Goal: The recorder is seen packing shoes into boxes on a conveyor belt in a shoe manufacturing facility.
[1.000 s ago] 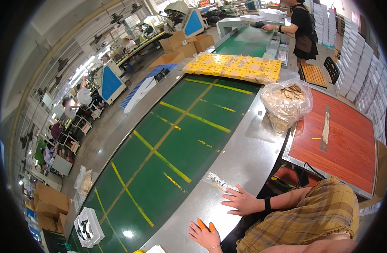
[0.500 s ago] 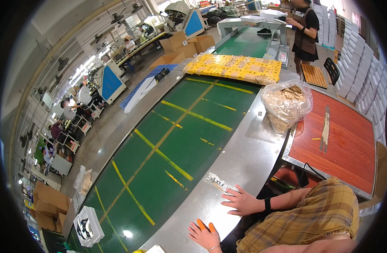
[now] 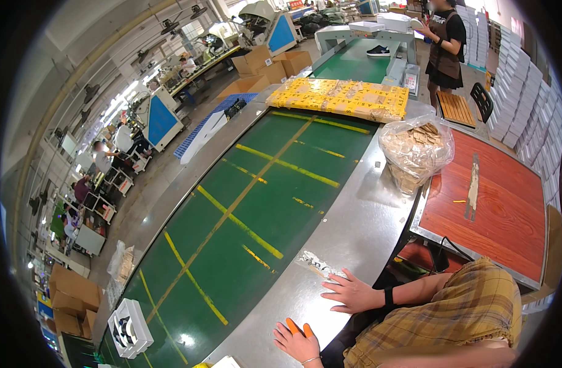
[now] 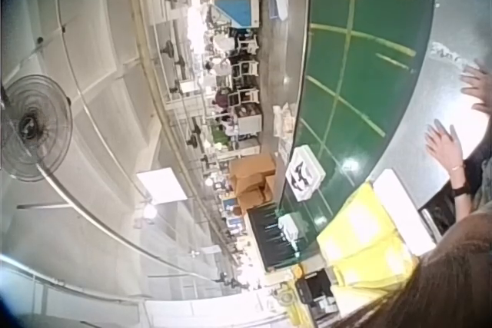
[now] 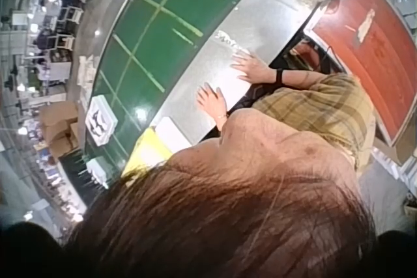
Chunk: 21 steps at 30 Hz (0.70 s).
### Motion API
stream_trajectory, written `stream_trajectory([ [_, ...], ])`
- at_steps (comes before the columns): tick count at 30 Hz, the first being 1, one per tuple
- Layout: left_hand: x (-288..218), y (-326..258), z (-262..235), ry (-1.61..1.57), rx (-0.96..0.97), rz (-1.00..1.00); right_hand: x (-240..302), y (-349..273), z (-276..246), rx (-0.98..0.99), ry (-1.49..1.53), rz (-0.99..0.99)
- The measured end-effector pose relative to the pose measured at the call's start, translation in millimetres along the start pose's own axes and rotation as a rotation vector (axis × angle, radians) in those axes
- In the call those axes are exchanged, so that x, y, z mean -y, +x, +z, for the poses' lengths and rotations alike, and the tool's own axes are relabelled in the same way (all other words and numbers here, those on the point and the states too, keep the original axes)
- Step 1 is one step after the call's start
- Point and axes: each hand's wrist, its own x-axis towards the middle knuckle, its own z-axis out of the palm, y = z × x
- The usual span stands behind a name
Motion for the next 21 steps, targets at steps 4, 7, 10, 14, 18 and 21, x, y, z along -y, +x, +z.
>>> stream_trajectory([
  [4, 2, -1, -7, 0.0, 0.007, -0.009, 5, 2, 3, -0.002, 0.001, -0.003],
  [7, 6, -1, -8, 0.005, 0.009, -0.009, 9, 3, 5, 0.0, 0.0, -0.002],
  [10, 14, -2, -2, 0.007, 0.007, -0.011, 12, 3, 5, -0.002, 0.003, -0.001],
  [14, 12, -2, -10, 0.008, 0.022, -0.013, 16, 4, 6, -0.003, 0.0, -0.003],
  [18, 17, -4, -11, -0.007, 0.007, -0.008, 20, 5, 8, -0.005, -0.004, -0.005],
  [21, 21, -4, -13, -0.006, 0.012, -0.009, 24, 6, 10, -0.009, -0.006, -0.005],
])
